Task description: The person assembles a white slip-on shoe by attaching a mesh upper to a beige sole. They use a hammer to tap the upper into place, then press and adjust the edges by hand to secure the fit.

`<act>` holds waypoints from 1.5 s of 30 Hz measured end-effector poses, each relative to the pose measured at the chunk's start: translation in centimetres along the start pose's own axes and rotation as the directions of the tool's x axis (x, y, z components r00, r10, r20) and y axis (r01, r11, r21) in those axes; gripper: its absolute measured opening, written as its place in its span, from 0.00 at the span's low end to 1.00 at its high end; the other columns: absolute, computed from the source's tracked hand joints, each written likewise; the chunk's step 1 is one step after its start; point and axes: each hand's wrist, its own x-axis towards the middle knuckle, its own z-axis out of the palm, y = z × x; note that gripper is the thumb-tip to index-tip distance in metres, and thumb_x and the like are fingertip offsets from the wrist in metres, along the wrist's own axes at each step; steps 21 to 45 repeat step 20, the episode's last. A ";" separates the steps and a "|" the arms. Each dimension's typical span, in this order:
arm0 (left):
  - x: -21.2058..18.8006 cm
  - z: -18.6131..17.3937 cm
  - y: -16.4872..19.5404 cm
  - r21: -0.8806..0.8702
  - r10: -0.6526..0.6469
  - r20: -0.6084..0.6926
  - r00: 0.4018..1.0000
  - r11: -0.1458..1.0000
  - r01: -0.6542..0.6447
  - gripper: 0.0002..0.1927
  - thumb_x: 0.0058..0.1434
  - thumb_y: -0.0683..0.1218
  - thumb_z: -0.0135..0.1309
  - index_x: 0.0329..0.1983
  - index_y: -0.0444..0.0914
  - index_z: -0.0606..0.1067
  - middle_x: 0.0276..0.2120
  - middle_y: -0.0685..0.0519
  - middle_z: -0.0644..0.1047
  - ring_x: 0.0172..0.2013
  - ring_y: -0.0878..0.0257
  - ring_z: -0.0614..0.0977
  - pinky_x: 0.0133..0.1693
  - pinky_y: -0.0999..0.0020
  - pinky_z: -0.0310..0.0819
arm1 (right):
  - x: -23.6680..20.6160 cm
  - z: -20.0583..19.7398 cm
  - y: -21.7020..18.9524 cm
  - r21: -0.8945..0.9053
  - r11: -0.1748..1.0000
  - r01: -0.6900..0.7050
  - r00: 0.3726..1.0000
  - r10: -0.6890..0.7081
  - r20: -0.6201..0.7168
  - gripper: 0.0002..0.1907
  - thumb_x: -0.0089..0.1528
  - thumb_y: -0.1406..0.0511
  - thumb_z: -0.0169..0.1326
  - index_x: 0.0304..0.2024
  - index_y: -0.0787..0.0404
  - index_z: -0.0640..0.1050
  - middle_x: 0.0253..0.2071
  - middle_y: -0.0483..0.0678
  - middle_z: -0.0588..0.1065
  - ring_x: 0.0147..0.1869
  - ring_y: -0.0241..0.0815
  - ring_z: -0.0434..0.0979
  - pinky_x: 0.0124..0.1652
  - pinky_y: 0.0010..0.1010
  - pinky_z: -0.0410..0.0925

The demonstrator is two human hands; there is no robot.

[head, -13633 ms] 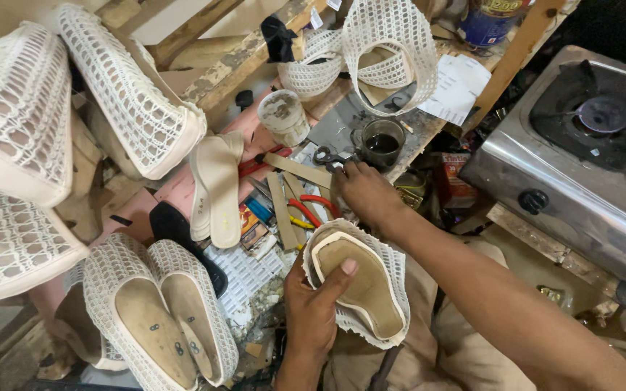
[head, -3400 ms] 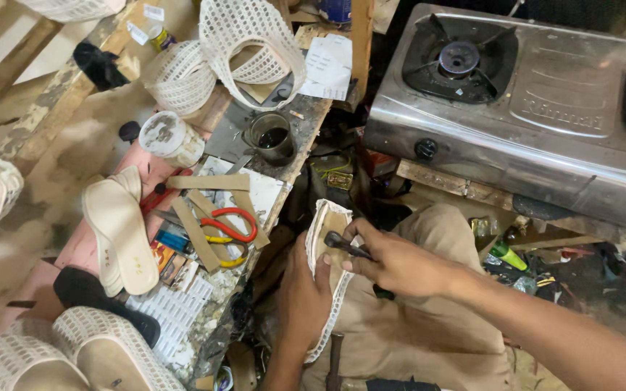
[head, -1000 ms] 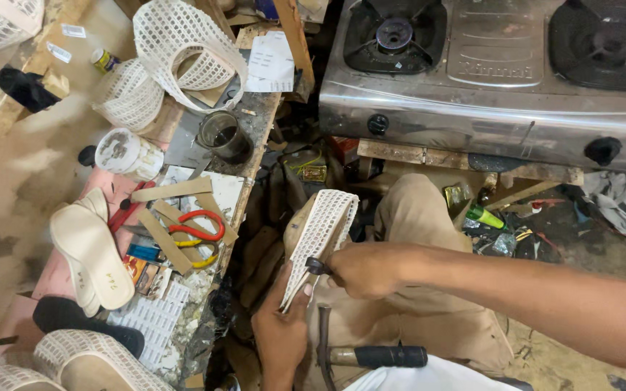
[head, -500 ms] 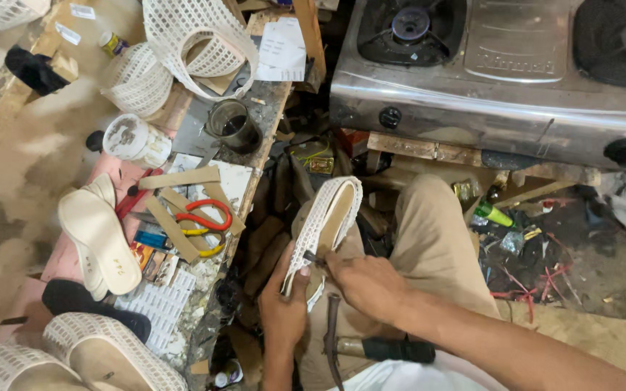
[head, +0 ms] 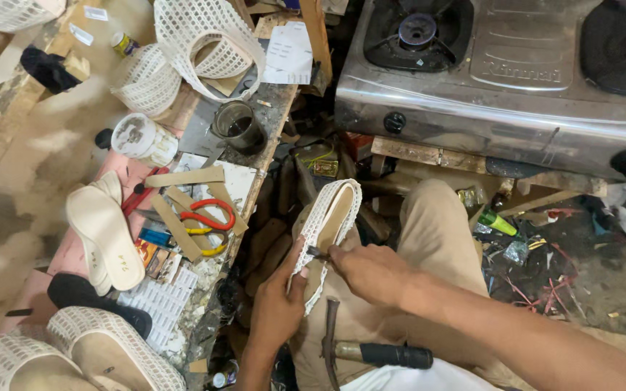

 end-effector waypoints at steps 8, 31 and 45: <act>3.1 -2.1 -2.0 -0.314 -0.248 0.282 0.927 0.889 0.333 0.29 0.71 0.58 0.46 0.72 0.45 0.66 0.63 0.51 0.78 0.61 0.62 0.77 0.60 0.68 0.67 | 0.5 3.4 0.0 0.010 0.989 0.145 0.975 -0.141 -0.172 0.22 0.61 0.70 0.43 0.59 0.65 0.68 0.34 0.61 0.79 0.41 0.66 0.79 0.37 0.57 0.69; 0.7 0.8 0.5 0.152 0.003 0.107 0.994 0.988 -0.019 0.34 0.70 0.46 0.42 0.77 0.47 0.47 0.64 0.34 0.70 0.61 0.38 0.72 0.57 0.49 0.69 | -0.9 3.0 1.1 -0.004 0.963 0.271 0.879 -0.249 -0.408 0.14 0.69 0.60 0.54 0.53 0.59 0.69 0.37 0.54 0.81 0.38 0.60 0.82 0.35 0.49 0.73; 0.7 0.8 0.5 0.152 0.003 0.107 0.994 0.988 -0.019 0.34 0.70 0.46 0.42 0.77 0.47 0.47 0.64 0.34 0.70 0.61 0.38 0.72 0.57 0.49 0.69 | -0.9 3.0 1.1 -0.004 0.963 0.271 0.879 -0.249 -0.408 0.14 0.69 0.60 0.54 0.53 0.59 0.69 0.37 0.54 0.81 0.38 0.60 0.82 0.35 0.49 0.73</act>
